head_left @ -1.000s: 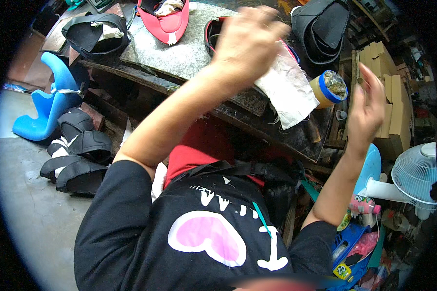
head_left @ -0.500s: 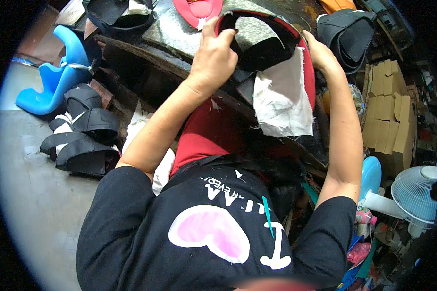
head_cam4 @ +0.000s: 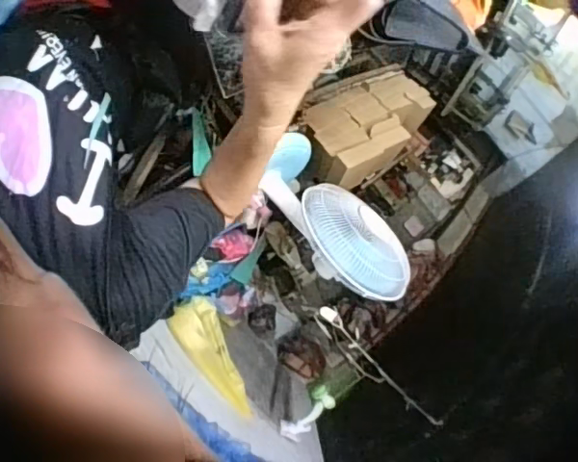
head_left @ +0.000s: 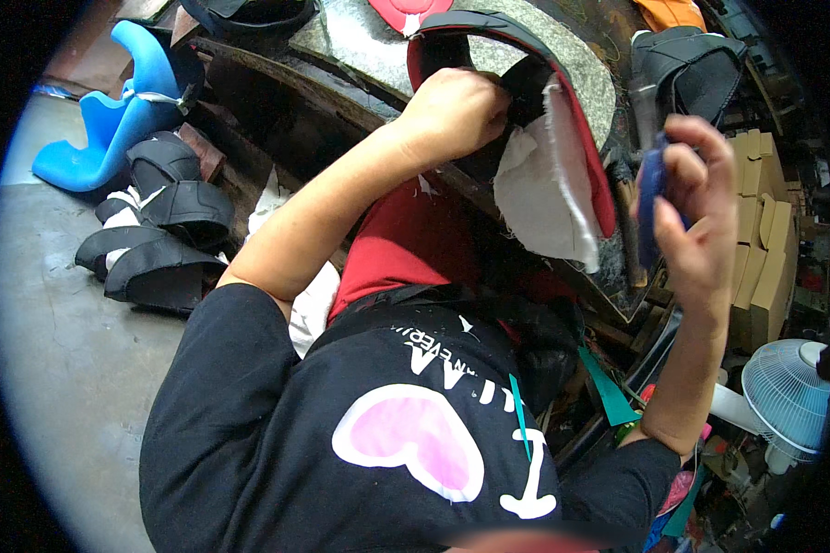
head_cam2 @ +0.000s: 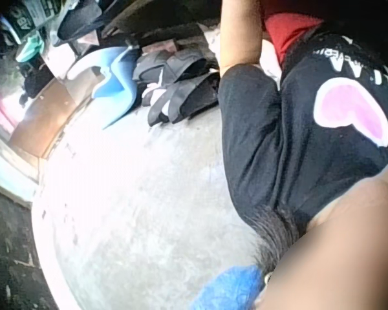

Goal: The person assembles a black and red sandal by hand. They insert a white fabric lining into the sandal, use a hammer to tap the lining into place, and trim excess fabric with scissors. The person repeats this process for multiple sandals.

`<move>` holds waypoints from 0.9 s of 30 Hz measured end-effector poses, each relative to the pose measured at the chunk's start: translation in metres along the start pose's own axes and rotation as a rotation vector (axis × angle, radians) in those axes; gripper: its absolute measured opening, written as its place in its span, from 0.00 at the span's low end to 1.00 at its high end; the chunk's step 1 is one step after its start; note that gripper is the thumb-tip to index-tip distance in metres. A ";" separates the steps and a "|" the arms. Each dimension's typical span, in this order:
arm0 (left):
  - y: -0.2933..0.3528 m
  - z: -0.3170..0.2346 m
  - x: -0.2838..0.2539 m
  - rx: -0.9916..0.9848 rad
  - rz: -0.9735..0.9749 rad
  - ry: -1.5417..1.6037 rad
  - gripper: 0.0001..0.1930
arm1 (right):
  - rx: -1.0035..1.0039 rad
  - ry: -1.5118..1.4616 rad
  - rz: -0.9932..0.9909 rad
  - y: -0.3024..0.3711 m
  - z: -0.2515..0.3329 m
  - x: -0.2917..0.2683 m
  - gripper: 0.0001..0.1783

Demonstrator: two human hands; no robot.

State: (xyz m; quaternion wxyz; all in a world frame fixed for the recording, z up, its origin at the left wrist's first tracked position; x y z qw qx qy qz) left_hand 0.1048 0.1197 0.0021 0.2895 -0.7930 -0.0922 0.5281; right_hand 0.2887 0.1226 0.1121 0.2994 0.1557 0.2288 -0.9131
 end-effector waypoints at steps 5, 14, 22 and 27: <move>-0.003 0.010 0.007 -0.037 0.016 0.118 0.09 | 0.390 0.035 -0.044 0.035 -0.011 0.017 0.26; -0.014 0.010 0.016 -0.041 0.241 0.135 0.08 | 0.089 0.970 0.303 0.027 -0.036 0.025 0.26; -0.015 0.002 0.011 -0.020 0.180 0.175 0.08 | -0.064 1.076 0.379 0.007 -0.012 0.033 0.26; -0.013 0.007 0.022 -0.058 0.279 0.106 0.09 | -0.193 1.212 0.461 -0.002 -0.010 0.049 0.26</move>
Point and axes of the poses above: each hand's wrist, its own y-axis away from the middle knuckle, its own x-axis out of the palm, z = x × y, the point moved 10 cm from there along -y, towards the middle knuckle, and after that the axes turned 6 degrees about -z, right-handed, at the moved point
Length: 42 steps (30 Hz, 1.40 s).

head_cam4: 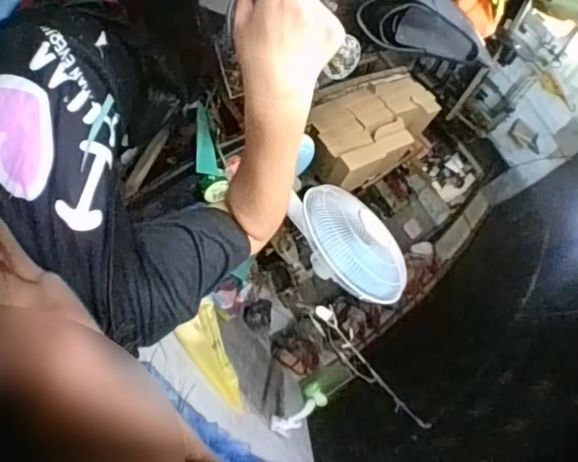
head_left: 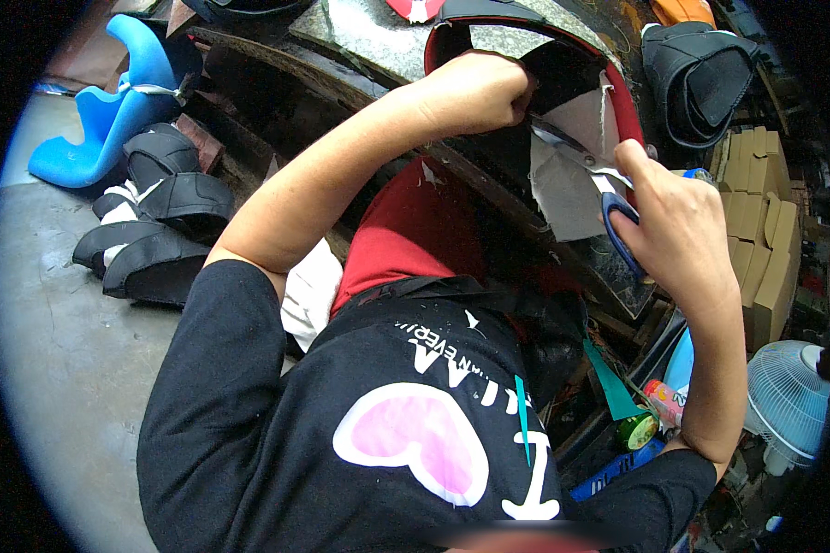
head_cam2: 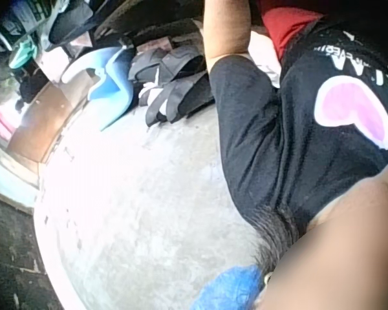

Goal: The person assembles a black and red sandal by hand. They insert a white fabric lining into the sandal, use a hammer to tap the lining into place, and trim excess fabric with scissors. The person repeats this process for multiple sandals.

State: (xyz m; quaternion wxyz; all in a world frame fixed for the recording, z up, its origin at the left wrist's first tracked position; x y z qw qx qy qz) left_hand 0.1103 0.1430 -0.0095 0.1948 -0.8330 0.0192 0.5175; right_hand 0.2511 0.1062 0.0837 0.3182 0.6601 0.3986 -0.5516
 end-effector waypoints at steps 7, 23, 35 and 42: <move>0.001 -0.001 0.001 0.004 0.028 0.019 0.09 | 0.028 -0.123 0.176 -0.006 -0.017 0.020 0.25; 0.004 -0.003 -0.006 0.072 -0.154 0.062 0.08 | -0.002 -0.024 0.218 -0.013 -0.004 0.006 0.23; 0.006 0.010 -0.002 -0.008 -0.263 0.065 0.10 | -0.048 -0.034 0.204 -0.007 -0.007 0.022 0.23; 0.005 0.009 -0.009 0.037 -0.375 0.089 0.11 | 0.187 -0.656 0.193 0.016 -0.031 -0.003 0.32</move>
Point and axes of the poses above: each hand's wrist, its own y-axis away from the middle knuckle, its own x-axis out of the palm, z = x × y, the point moved 10 cm from there along -y, towards the middle knuckle, and after that the axes turned 6 degrees about -z, right-handed, at the moved point
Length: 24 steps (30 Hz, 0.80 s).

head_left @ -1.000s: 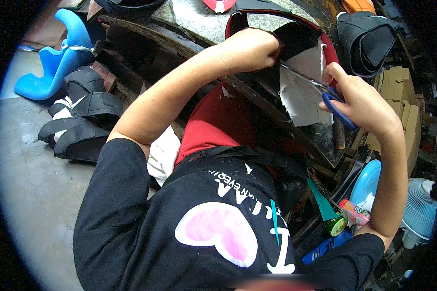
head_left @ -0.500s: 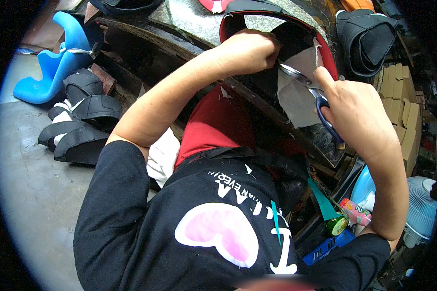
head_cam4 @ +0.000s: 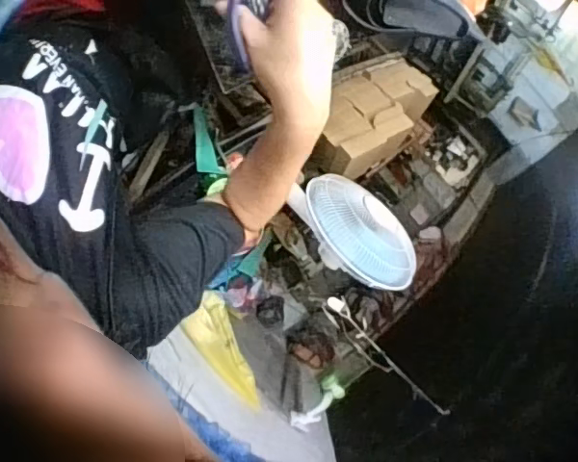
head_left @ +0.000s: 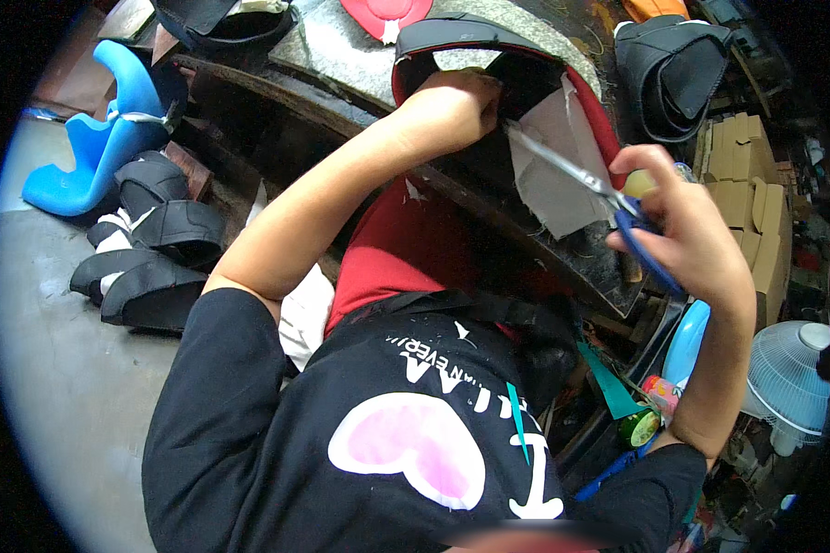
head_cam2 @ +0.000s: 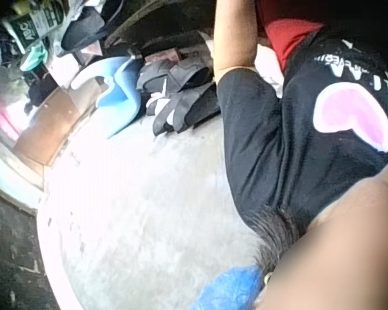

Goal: The person assembles a black and red sandal by hand. They insert a white fabric lining into the sandal, use a hammer to tap the lining into place, and trim excess fabric with scissors. The person repeats this process for multiple sandals.

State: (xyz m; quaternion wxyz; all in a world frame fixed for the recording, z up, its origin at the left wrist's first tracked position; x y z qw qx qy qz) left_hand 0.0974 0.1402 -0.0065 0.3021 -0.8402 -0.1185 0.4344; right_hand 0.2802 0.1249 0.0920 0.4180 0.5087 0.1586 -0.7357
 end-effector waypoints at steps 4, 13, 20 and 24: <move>0.001 0.009 0.018 -0.109 0.243 0.020 0.11 | 0.011 -0.127 -0.515 0.000 -0.020 -0.063 0.28; -0.010 0.013 0.032 -0.154 0.394 0.013 0.28 | 0.163 0.333 -0.577 -0.160 -0.145 -0.019 0.25; -0.025 0.017 0.053 -0.114 0.607 -0.051 0.26 | 0.179 0.231 -0.546 -0.167 -0.157 -0.020 0.28; -0.029 0.011 0.050 -0.055 0.614 -0.050 0.24 | -0.027 0.045 -0.962 -0.087 -0.074 -0.064 0.16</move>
Point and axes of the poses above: each hand's wrist, its own y-axis away from the middle knuckle, its own x-axis out of the palm, z = x × y, the point moved 10 cm from there along -y, towards the middle knuckle, and after that the axes turned 6 degrees about -z, right-handed, at the moved point
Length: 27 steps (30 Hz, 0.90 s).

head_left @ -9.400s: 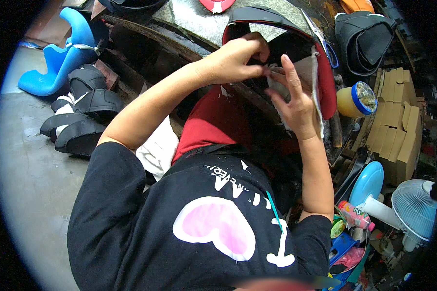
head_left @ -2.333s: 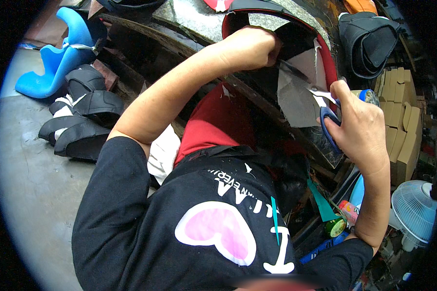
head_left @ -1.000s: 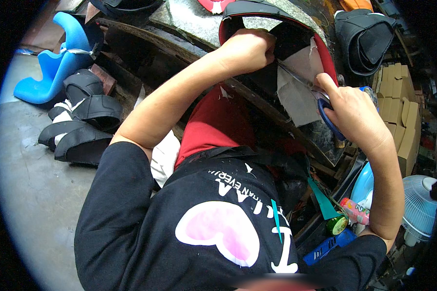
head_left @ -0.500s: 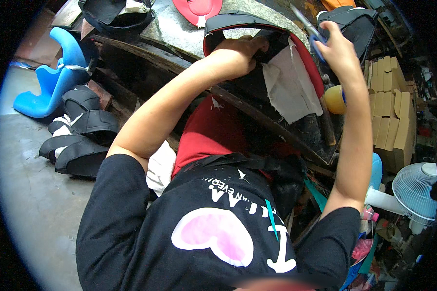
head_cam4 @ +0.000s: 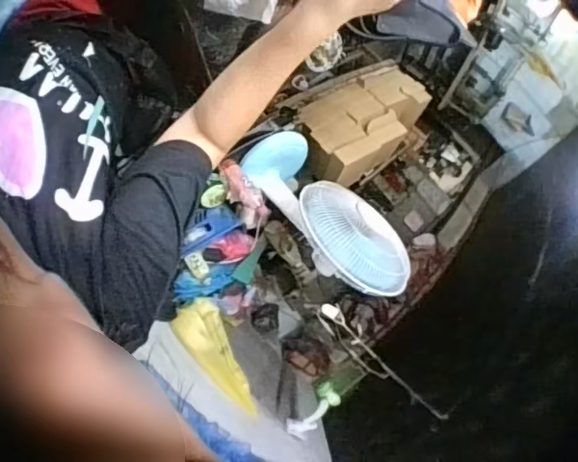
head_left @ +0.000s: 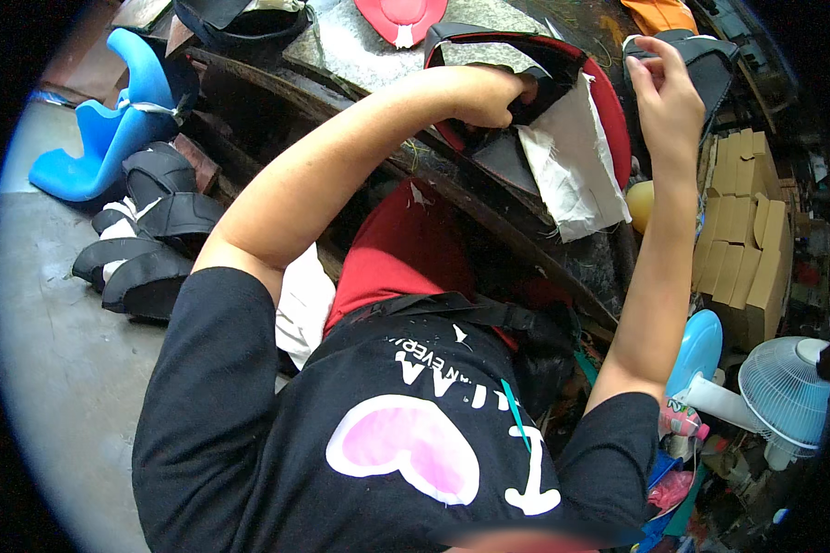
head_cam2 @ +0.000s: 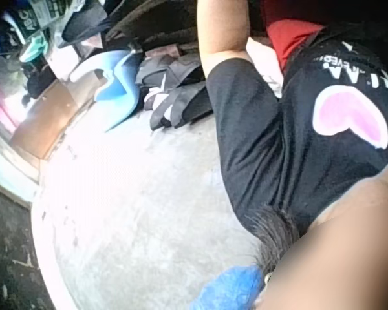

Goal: The person assembles a black and red sandal by hand. They insert a white fabric lining into the sandal, use a hammer to tap the lining into place, and trim excess fabric with scissors. The person repeats this process for multiple sandals.

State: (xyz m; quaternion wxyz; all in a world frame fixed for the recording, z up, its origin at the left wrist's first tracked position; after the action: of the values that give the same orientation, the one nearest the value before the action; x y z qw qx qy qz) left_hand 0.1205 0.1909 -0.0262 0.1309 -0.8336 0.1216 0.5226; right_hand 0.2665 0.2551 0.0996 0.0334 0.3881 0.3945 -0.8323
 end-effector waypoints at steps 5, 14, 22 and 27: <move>0.004 0.005 0.000 -0.148 0.113 0.259 0.25 | -0.046 0.226 0.381 0.089 0.068 0.039 0.20; 0.008 0.000 0.000 -0.112 0.168 0.275 0.33 | 0.183 -0.120 0.240 0.099 0.043 0.064 0.21; 0.020 -0.030 -0.015 0.065 -0.116 0.000 0.26 | -0.384 0.295 0.102 0.102 0.106 0.035 0.12; 0.026 -0.028 -0.014 0.078 -0.175 0.006 0.27 | -0.291 0.123 0.165 0.094 0.088 0.046 0.13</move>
State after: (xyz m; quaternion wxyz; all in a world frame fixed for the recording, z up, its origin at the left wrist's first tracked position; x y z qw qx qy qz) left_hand 0.1295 0.1580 -0.0042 0.2080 -0.8370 0.0690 0.5014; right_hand 0.2142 0.1421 0.0429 0.1335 0.4605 0.4789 -0.7354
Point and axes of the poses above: each hand's wrist, its own y-axis away from the middle knuckle, its own x-axis out of the palm, z = x × y, the point moved 10 cm from there along -y, towards the middle knuckle, and after that the axes turned 6 degrees about -z, right-handed, at the moved point
